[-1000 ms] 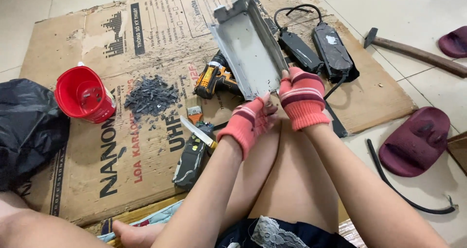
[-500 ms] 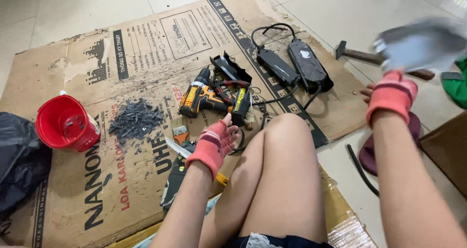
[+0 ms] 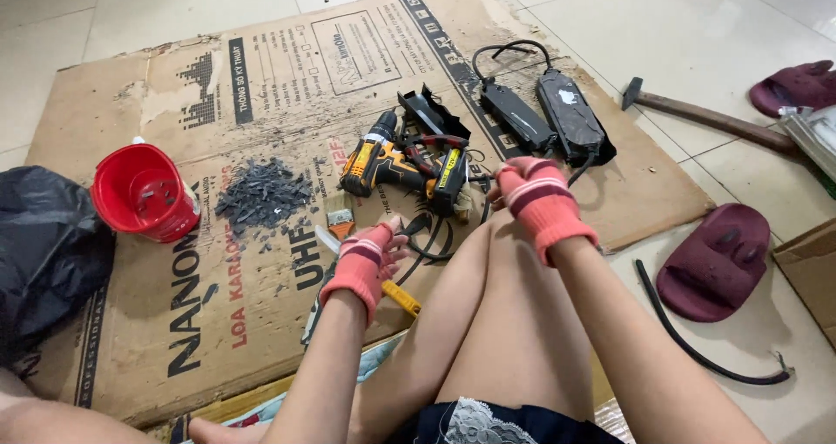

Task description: A person sitting on the floor uses a utility knife to scrape material off an electronic component, creating a pile of shavings on a cardboard surface.

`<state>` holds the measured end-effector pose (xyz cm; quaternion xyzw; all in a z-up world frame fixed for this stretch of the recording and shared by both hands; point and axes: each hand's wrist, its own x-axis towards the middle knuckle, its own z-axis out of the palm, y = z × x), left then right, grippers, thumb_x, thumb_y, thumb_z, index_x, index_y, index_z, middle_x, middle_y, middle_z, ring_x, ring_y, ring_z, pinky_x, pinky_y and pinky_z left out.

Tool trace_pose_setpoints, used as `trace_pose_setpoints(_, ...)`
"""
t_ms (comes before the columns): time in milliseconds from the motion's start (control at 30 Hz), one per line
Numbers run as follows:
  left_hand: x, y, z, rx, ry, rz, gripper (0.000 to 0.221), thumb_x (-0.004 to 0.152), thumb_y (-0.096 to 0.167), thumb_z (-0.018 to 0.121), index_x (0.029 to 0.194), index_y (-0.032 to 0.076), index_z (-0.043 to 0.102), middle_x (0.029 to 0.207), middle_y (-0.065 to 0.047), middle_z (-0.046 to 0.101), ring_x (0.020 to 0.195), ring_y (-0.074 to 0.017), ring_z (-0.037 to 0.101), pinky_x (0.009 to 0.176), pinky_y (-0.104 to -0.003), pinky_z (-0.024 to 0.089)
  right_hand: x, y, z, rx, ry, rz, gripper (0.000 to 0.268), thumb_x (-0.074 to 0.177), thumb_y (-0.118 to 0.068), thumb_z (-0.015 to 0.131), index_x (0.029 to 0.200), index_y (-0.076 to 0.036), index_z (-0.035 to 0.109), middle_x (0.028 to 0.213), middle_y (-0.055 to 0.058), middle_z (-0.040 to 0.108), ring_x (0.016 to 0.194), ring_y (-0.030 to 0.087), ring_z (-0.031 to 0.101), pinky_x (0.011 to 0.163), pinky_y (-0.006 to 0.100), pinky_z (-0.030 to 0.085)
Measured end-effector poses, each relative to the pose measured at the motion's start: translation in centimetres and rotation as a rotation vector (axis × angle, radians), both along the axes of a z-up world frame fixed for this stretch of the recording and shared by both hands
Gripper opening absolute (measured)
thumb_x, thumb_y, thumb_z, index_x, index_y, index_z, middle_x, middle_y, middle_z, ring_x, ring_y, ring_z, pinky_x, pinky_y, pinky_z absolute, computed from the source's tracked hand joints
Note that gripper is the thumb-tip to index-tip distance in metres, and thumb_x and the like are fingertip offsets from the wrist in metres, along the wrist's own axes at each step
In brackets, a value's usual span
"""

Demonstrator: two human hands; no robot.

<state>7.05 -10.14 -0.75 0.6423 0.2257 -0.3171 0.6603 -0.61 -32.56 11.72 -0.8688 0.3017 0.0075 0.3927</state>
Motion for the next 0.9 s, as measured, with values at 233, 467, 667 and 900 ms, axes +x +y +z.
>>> trace_pose_setpoints(233,0.6,5.3,-4.0,0.787,-0.291,-0.359,0.033,0.073,0.062,0.073,0.099,0.042,0.075,0.097,0.008,0.076,0.098,-0.0202,0.074,0.081,-0.039,0.060,1.2,4.5,-5.0,0.313,-0.124,0.075,0.038,0.096,-0.025,0.054,0.123,-0.003,0.068,0.074,0.016,0.076,0.062,0.026,0.076,0.067,0.039,0.064)
trace_pose_setpoints(467,-2.5,10.5,0.3,0.996,-0.251,-0.386,0.048,0.078,0.059,0.070,0.117,0.031,0.073,0.114,-0.009,0.075,0.115,-0.0339,0.068,0.096,-0.047,0.058,-0.3,9.4,-7.2,0.014,0.064,0.299,0.039,0.095,-0.038,0.053,0.126,-0.024,0.072,0.113,0.009,0.076,0.115,0.029,0.069,0.103,0.043,0.055)
trace_pose_setpoints(667,-7.5,13.1,2.6,0.981,-0.224,-0.378,0.058,0.081,0.061,0.067,0.124,0.023,0.068,0.122,-0.011,0.071,0.121,-0.0349,0.065,0.100,-0.050,0.055,-1.0,13.7,-8.4,-0.155,0.211,0.385,0.043,0.092,-0.039,0.053,0.130,-0.027,0.068,0.115,0.011,0.074,0.114,0.032,0.069,0.100,0.047,0.055)
trace_pose_setpoints(900,-12.0,12.0,7.0,0.973,-0.200,-0.602,0.076,0.084,0.058,0.068,0.145,0.016,0.047,0.151,-0.007,0.051,0.140,-0.0312,0.050,0.115,-0.049,0.044,-1.3,17.5,-11.3,-0.280,0.170,0.527,0.042,0.084,-0.015,0.064,0.127,-0.011,0.062,0.097,0.012,0.073,0.083,0.032,0.069,0.078,0.042,0.057)
